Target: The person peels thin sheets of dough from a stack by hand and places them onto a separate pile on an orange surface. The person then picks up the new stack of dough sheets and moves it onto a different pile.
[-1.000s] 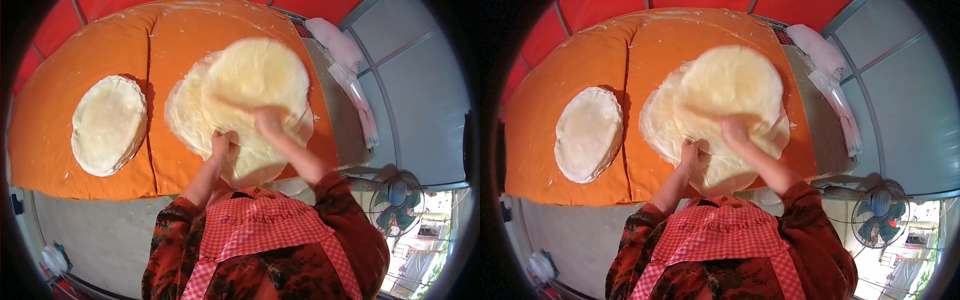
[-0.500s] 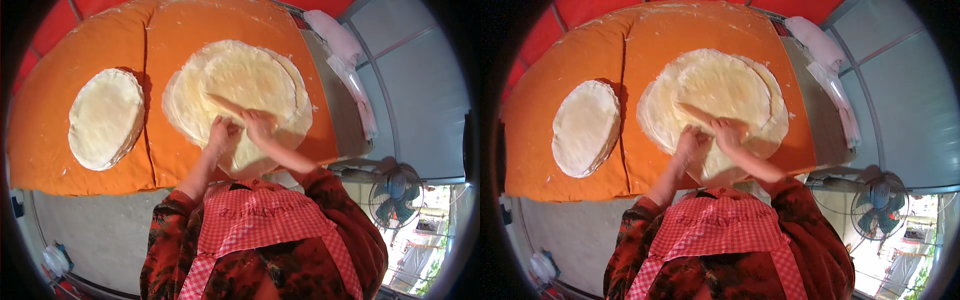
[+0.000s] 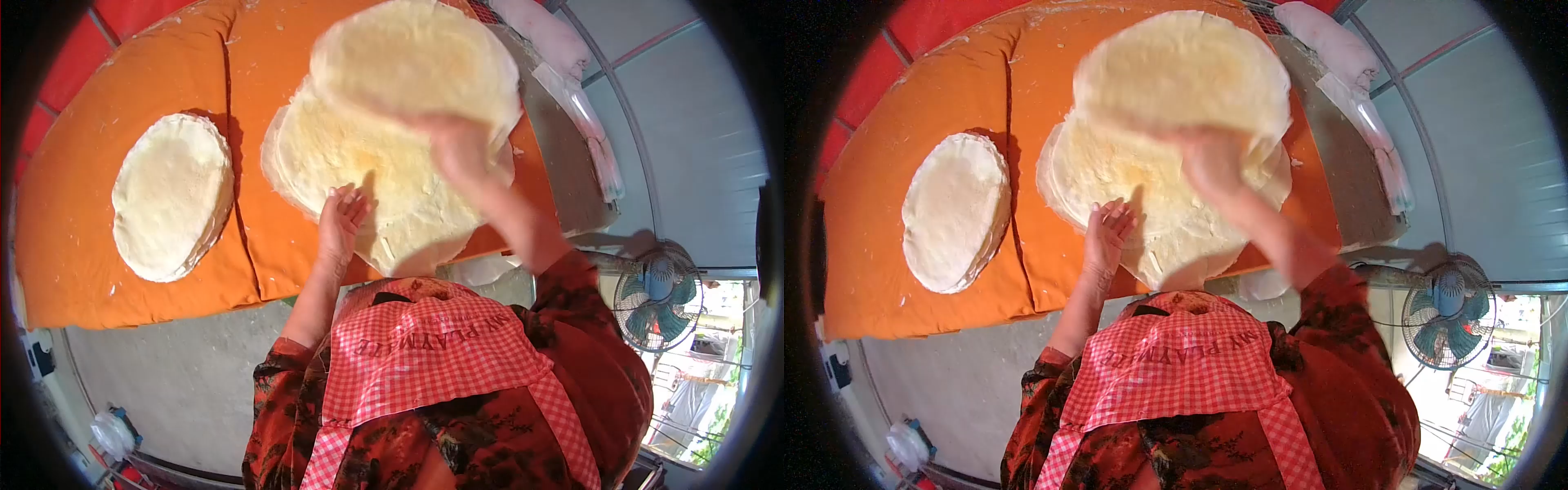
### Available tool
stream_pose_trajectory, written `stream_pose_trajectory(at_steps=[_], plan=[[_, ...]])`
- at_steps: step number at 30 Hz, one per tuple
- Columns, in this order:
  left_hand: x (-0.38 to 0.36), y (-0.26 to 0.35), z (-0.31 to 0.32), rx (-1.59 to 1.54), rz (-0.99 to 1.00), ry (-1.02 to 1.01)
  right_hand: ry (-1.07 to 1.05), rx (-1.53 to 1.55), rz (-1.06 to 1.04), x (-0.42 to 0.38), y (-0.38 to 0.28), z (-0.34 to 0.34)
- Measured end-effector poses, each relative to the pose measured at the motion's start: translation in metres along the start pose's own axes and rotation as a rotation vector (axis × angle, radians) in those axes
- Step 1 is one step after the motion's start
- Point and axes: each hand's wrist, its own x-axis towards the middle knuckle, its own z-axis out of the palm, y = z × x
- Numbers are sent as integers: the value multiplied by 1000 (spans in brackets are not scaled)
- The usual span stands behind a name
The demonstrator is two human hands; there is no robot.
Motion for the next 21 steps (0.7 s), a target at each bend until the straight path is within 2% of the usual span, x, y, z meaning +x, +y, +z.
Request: stream_pose_trajectory(at_steps=[3, 4, 5, 7, 8, 10, 11, 13, 14, 17, 18, 19, 21], plan=[[2, 9, 3, -166, -108, 1, -207, -60, 8, -81, -12, 90], [3, 9, 1, -97, -104, 6, -283, -106, -20, -102, -15, 110], [6, 6, -2, -26, -99, 10, -116, -83, -78, -111, -28, 104], [10, 5, 2, 114, -95, 13, -134, -21, -19, -108, -25, 102], [12, -1, 6, 88, -56, 84, -215, -24, -19, -110, -25, 99], [20, -10, 3, 264, -54, 192, -375, -31, -13, -107, -27, 87], [27, -14, 3, 353, -49, 237, -356, -7, -27, -109, -27, 84], [35, -19, -4, 351, -25, 194, -324, 33, -56, -111, -26, 72], [36, -22, -9, 346, -10, 180, -444, 108, -17, -106, -22, 60], [28, -19, -2, 301, 10, 197, -95, 172, 148, -106, 31, 73], [26, -19, 4, 252, -5, 268, 49, 245, 282, -101, 53, 74], [26, -20, 2, 251, -17, 254, 194, 319, 415, -95, 79, 75], [30, -20, -4, 250, -32, 227, 290, 512, 753, -100, 160, 104]])
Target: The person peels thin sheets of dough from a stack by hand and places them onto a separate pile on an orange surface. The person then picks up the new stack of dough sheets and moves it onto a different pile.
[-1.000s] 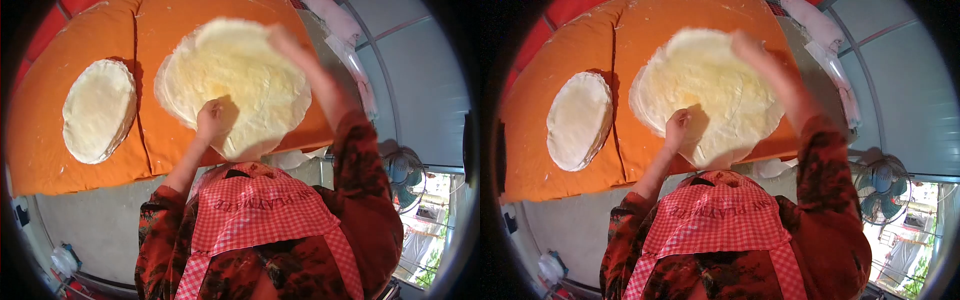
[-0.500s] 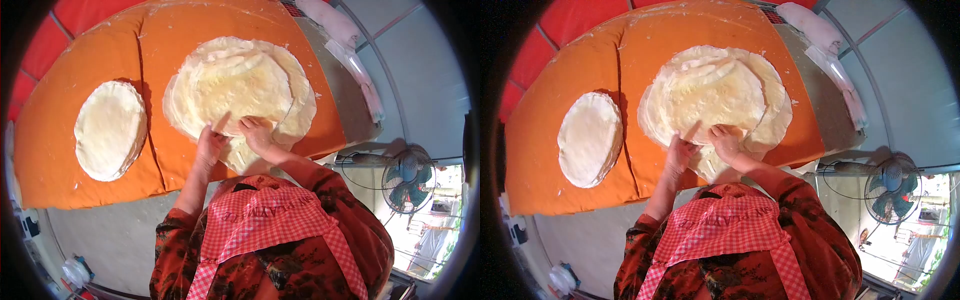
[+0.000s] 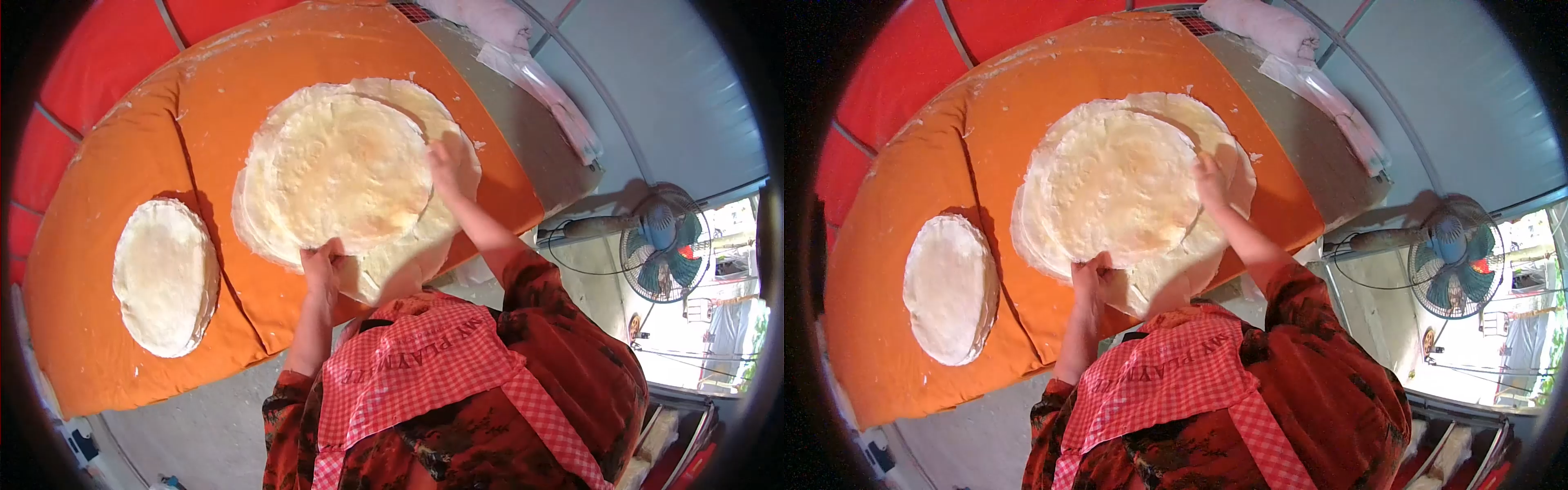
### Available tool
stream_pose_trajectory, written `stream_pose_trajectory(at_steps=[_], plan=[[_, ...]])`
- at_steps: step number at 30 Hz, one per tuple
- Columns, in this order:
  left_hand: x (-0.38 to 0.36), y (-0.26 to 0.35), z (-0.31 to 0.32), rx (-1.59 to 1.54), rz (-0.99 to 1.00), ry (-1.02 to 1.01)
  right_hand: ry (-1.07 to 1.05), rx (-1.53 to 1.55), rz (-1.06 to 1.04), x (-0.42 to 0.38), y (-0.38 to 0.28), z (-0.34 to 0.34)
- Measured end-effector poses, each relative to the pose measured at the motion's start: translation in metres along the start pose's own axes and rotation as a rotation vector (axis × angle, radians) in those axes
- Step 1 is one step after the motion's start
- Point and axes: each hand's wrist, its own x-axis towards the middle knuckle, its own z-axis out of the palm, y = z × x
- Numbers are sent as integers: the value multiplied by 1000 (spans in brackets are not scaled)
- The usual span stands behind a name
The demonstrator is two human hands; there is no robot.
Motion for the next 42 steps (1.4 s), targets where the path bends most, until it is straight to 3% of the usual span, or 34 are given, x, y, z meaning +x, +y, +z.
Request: stream_pose_trajectory(at_steps=[3, 6, 9, 10, 11, 14, 17, 20, 22, 24, 27, 30, 31, 33, 35, 36, 37, 38, 39, 40, 42], plan=[[3, -1, -1, -46, 9, -13, 74, -58, 170, 26, 18, 20], [-5, 6, 2, -18, -12, -42, -62, -51, 127, 28, 0, 43], [-3, 4, -1, -21, -40, -22, -191, 153, 186, 31, -22, 26], [-1, 2, -4, -7, -34, -26, -240, 230, 196, 37, -16, 21], [3, -1, -7, 6, -28, -29, -152, 248, 188, 53, 32, 32], [2, 1, -4, 73, 4, -60, -385, -90, 149, 39, -8, 2], [-7, 9, 7, 43, -17, 13, -372, -571, 46, 29, -12, 6], [-13, 15, 20, -1, -3, 68, -201, -442, -612, -4, -58, 8], [-5, 15, 9, 5, -11, -18, -687, -398, -600, -60, -137, -8], [2, 22, 8, -18, -63, -9, -744, -644, -933, -94, -144, -7], [-1, 43, 24, -60, -56, 14, -582, -630, -814, -96, -120, 14], [-17, 73, 31, -250, 74, -120, -826, -655, -630, -60, -216, 8], [-35, 93, 37, -341, 114, -158, -673, -567, -816, -45, -215, 24], [-44, 100, 25, -382, 242, -165, -741, -659, -725, -16, -287, 19], [-32, 82, -8, -294, 171, -121, -698, -665, -672, 18, -357, 11], [-26, 72, -22, -252, 135, -95, -865, -345, -541, 44, -372, 3], [-24, 63, -29, -302, 9, -93, -921, -300, -727, 68, -391, -10], [-29, 63, -22, -316, 55, -146, -871, -374, -524, 71, -413, -25], [-40, 63, -9, -331, 100, -196, -850, -350, -503, 91, -412, -31], [-49, 64, -2, -346, 144, -243, -957, -208, -297, 112, -404, -30], [-53, 66, -1, -469, 125, -286, -1043, -82, -130, 147, -369, -24]])
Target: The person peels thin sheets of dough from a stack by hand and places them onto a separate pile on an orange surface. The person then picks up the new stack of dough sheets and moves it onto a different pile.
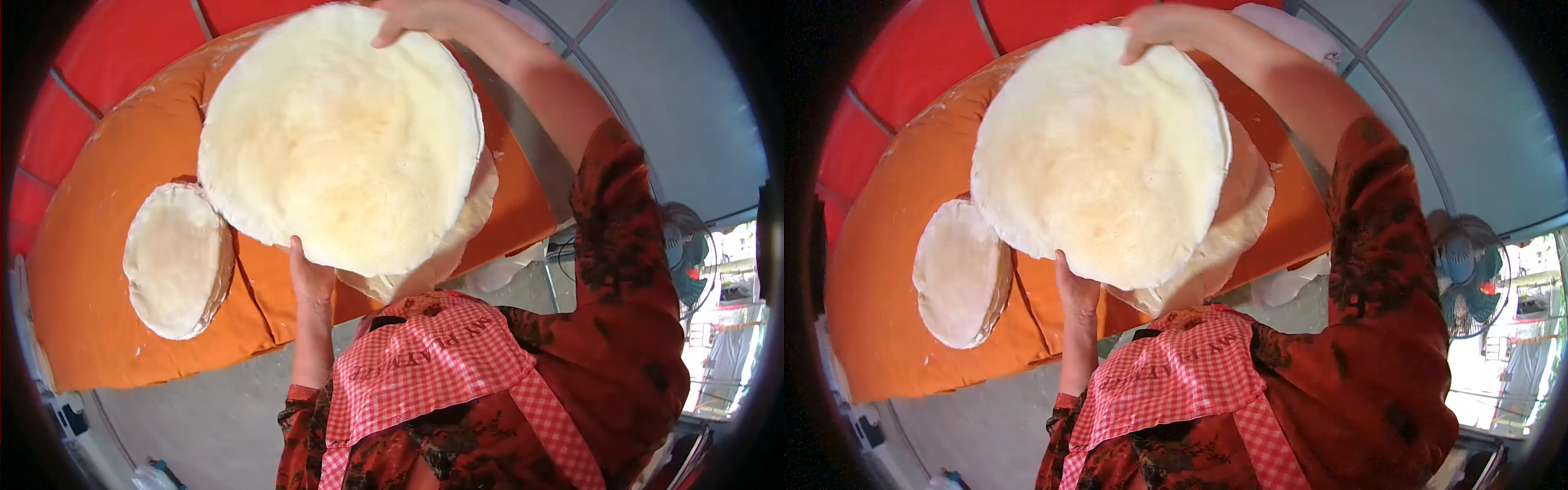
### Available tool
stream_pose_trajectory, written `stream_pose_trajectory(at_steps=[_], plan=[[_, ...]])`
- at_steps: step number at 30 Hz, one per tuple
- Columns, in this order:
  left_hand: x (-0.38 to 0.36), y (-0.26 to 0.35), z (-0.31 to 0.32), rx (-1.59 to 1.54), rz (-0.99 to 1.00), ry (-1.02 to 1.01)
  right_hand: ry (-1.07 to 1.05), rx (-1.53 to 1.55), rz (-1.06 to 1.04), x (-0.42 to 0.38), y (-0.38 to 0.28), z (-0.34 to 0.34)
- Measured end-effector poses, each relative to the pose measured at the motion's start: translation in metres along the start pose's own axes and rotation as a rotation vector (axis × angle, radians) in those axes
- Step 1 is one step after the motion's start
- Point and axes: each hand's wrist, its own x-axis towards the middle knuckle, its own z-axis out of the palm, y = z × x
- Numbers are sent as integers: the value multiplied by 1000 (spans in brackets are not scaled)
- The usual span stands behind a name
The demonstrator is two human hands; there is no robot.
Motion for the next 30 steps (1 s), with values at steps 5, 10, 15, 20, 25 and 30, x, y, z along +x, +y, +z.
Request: stream_pose_trajectory(at_steps=[5, 10, 15, 20, 25, 30], plan=[[30, -9, -51, 78, -65, 248, -99, 509, 303, 22, 197, 27], [43, -21, -79, 267, -28, 330, 113, 690, 654, -26, 311, 102], [47, -22, -82, 225, 4, 316, 173, 859, 447, -40, 316, 111], [39, -13, -67, 205, -134, 134, 267, 1089, 322, -64, 300, 144], [49, -11, -79, 418, -147, 241, 344, 696, 265, -61, 302, 150], [41, -29, -65, 190, -160, 283, 375, 1296, 302, -73, 302, 140]])
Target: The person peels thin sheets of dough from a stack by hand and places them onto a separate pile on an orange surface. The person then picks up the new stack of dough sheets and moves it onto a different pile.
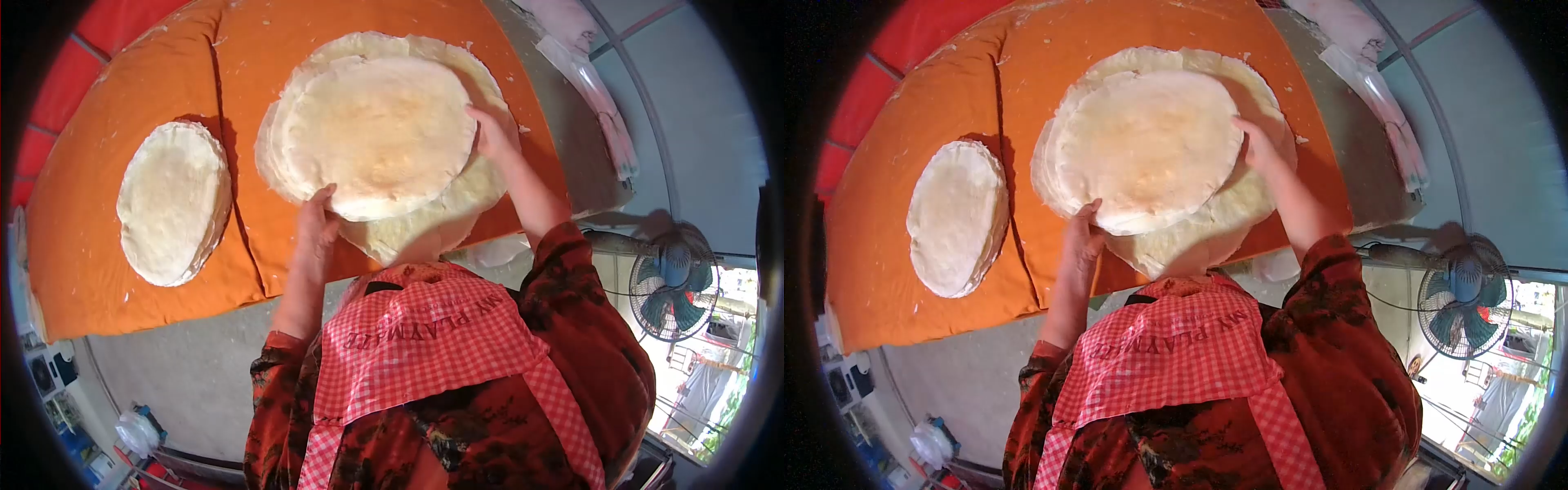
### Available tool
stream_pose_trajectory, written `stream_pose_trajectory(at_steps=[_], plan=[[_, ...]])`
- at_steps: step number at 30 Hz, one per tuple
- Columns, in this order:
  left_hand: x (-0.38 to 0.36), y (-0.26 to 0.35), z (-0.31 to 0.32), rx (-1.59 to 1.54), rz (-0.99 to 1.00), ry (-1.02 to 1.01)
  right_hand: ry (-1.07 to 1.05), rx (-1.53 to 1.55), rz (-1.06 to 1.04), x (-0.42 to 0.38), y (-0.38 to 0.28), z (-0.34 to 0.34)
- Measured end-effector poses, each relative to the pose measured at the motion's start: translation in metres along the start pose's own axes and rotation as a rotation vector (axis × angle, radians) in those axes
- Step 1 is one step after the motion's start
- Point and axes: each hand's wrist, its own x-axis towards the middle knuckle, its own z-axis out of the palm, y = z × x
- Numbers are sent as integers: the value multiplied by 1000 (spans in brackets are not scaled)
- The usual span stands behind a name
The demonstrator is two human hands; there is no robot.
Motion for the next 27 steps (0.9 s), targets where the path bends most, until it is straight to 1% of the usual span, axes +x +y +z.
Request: stream_pose_trajectory(at_steps=[1, 3, 4, 5, 6, 7, 8, 9, 10, 12, 13, 14, 15, 16, 17, 20, 21, 23, 24, 26, 27], plan=[[5, -2, -1, -19, 7, 6, 4, 81, -36, -28, 13, 20], [18, -12, -13, 23, 7, 52, 10, 153, -45, -23, 66, -10], [11, -11, -9, 41, 2, 87, 49, 130, -34, -29, 69, -5], [3, -12, -3, 30, 66, 77, 89, 113, -23, -35, 74, 0], [-6, -11, 7, -13, 65, 115, 128, 104, -15, -37, 78, 6], [-12, -10, 16, -54, 65, 148, 218, 88, -64, -34, 79, 12], [-13, -7, 21, -98, 67, 175, 198, 152, -95, -34, 75, 14], [0, -16, -1, -49, -15, 55, 179, 214, -127, -45, 65, 27], [-16, -15, 13, -8, -43, 75, 163, 278, -157, -55, 61, 34], [-49, -23, 44, 75, -97, 114, 133, 287, -160, -65, 71, 33], [-44, -23, 30, 268, -64, -128, 114, 288, -163, -65, 74, 30], [-32, -21, 21, 124, -43, -121, 146, 175, -159, -58, 77, 21], [-33, -11, 26, -21, -27, -111, 183, 63, -151, -51, 83, 8], [-33, 0, 32, -78, 3, -58, 224, -47, -139, -50, 88, 3], [-34, 11, 38, -133, 36, -6, 261, -79, -141, -49, 94, -1], [-19, 34, 39, -138, 66, -23, 344, -153, -181, -50, 90, 13], [-19, 42, 43, -48, 51, -49, 363, -160, -198, -57, 86, 23], [11, 34, 31, 44, 10, -206, 486, -269, -220, -77, 76, 48], [26, 34, 20, 93, 4, -272, 338, -380, -440, -84, 83, 38], [34, 22, 19, 91, 160, -116, 307, -26, -328, -75, 81, 47], [19, 31, 28, 200, 174, -35, 247, 34, -301, -67, 83, 39]])
